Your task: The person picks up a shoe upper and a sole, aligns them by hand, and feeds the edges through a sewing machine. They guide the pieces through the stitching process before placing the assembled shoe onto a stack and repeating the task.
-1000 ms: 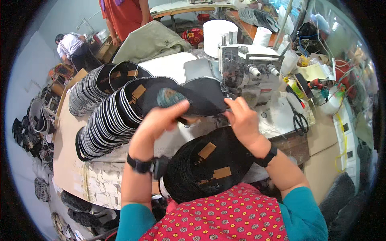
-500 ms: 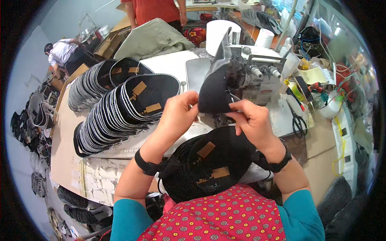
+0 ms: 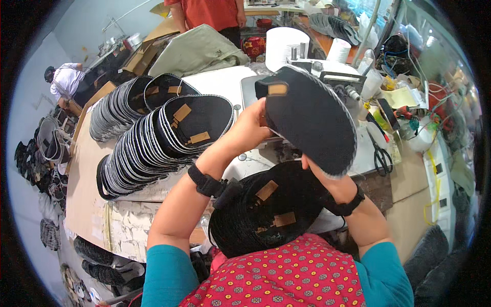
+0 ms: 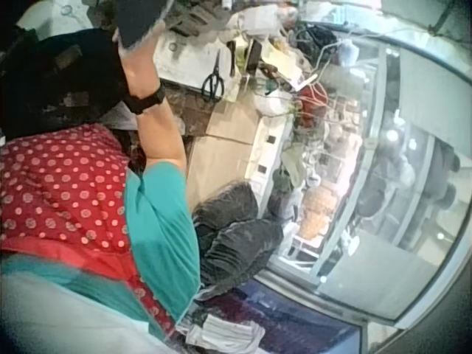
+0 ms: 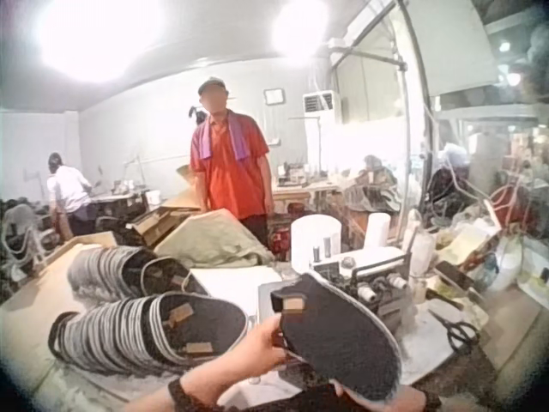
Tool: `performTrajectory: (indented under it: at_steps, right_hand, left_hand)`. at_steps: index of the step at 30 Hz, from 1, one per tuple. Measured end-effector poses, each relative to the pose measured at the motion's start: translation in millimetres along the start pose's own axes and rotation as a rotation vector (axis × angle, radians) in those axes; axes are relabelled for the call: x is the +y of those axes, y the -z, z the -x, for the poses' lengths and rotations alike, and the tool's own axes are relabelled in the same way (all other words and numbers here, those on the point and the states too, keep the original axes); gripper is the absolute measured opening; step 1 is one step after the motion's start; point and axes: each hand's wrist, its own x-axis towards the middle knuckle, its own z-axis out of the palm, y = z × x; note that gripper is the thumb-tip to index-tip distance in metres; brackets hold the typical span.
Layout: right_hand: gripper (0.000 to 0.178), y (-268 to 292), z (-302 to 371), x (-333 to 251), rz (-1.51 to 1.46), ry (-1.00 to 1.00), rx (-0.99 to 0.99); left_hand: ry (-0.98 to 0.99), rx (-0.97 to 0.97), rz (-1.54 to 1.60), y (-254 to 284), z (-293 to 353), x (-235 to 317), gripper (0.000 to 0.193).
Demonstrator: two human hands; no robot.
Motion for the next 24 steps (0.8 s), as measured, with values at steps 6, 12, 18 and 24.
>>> performTrajectory:
  at_steps: [6, 12, 18, 24]
  right_hand:
    - [0.028, 6, 18, -16, 0.319, 0.485, -0.161]
    - [0.018, -5, 17, -2, 0.465, 0.546, -0.099]
    - [0.018, -24, -11, 9, 0.511, 0.642, 0.036]
    - [0.033, -19, -13, 3, 0.574, 0.567, 0.043]
  left_hand:
    - [0.247, 0.277, 0.458, 40, 30, -11, 0.016]
    - [0.109, 0.531, 0.25, 31, 10, -19, 0.034]
    - [0.12, 0.614, 0.165, 71, 0, -41, 0.024]
    - [0.623, 0.397, 0.006, 74, 45, 5, 0.032]
